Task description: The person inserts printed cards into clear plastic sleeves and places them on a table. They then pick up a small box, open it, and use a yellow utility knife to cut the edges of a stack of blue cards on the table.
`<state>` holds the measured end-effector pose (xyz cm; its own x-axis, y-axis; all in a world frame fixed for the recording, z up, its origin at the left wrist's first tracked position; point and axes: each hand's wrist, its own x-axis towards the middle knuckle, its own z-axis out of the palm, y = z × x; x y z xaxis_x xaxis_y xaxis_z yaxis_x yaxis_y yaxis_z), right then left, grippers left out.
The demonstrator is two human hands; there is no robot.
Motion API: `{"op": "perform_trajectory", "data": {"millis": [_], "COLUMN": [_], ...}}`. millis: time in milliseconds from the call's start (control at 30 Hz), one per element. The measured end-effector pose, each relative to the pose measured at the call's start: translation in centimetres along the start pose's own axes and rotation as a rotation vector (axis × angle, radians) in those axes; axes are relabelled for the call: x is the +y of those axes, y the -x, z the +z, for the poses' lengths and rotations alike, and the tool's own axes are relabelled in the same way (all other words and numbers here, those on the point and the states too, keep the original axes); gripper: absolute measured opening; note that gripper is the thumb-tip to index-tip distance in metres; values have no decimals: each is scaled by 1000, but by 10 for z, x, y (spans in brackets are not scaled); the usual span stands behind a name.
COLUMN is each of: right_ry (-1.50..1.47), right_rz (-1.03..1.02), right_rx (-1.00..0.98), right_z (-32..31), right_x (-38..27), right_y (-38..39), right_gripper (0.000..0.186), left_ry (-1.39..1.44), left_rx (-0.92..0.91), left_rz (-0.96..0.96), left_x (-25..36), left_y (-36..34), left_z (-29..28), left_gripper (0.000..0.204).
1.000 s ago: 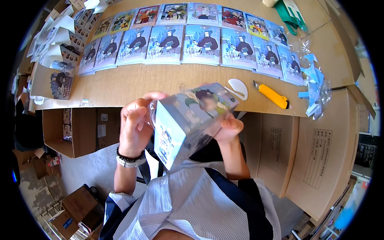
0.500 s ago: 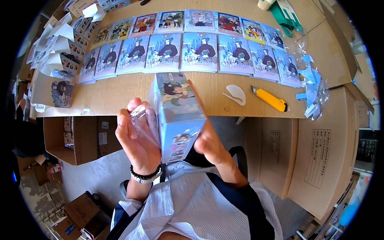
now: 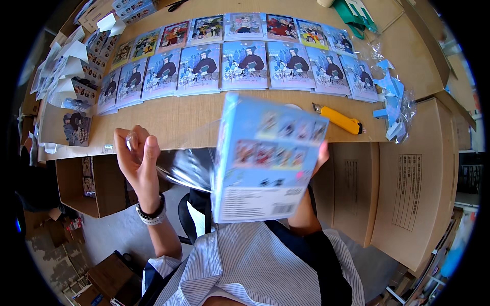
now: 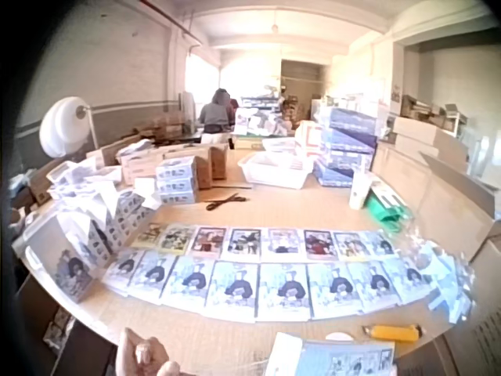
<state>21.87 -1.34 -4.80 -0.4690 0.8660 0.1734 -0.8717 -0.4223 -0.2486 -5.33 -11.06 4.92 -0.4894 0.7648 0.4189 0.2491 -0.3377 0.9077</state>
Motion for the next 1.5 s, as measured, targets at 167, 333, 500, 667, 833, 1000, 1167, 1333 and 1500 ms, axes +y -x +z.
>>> {"op": "perform_trajectory", "data": {"millis": [167, 333, 500, 667, 833, 1000, 1167, 1333, 1500], "right_ry": [39, 87, 129, 106, 195, 379, 490, 459, 661], "right_rz": [-18, -107, -74, -80, -212, -358, -389, -237, -179], "right_rx": [226, 319, 285, 257, 247, 441, 416, 386, 51], "right_z": [2, 12, 24, 18, 32, 55, 44, 50, 71], "right_x": [-18, -8, -8, -11, -30, -44, -48, -23, -4], "right_y": [-18, -28, -33, -34, -43, -46, -30, -18, -18], "right_gripper": [97, 82, 74, 67, 61, 56, 58, 56, 74], "left_ry": [-100, -160, -540, -449, -305, -612, -69, 228, 330], "left_rx": [-561, -598, -693, -727, -823, -1001, -722, -435, -372], "left_rz": [-219, -186, 333, 499, 537, 504, -56, -217, -380], "left_x": [6, 4, -3, -1, 2, -8, -9, 9, 3], "left_y": [25, 46, 69, 73, 92, 95, 66, 25, 10], "left_z": [17, 35, 42, 51, 40, 57, 45, 59, 71], "left_gripper": [43, 16, 14, 12, 14, 24, 105, 122, 75]}}
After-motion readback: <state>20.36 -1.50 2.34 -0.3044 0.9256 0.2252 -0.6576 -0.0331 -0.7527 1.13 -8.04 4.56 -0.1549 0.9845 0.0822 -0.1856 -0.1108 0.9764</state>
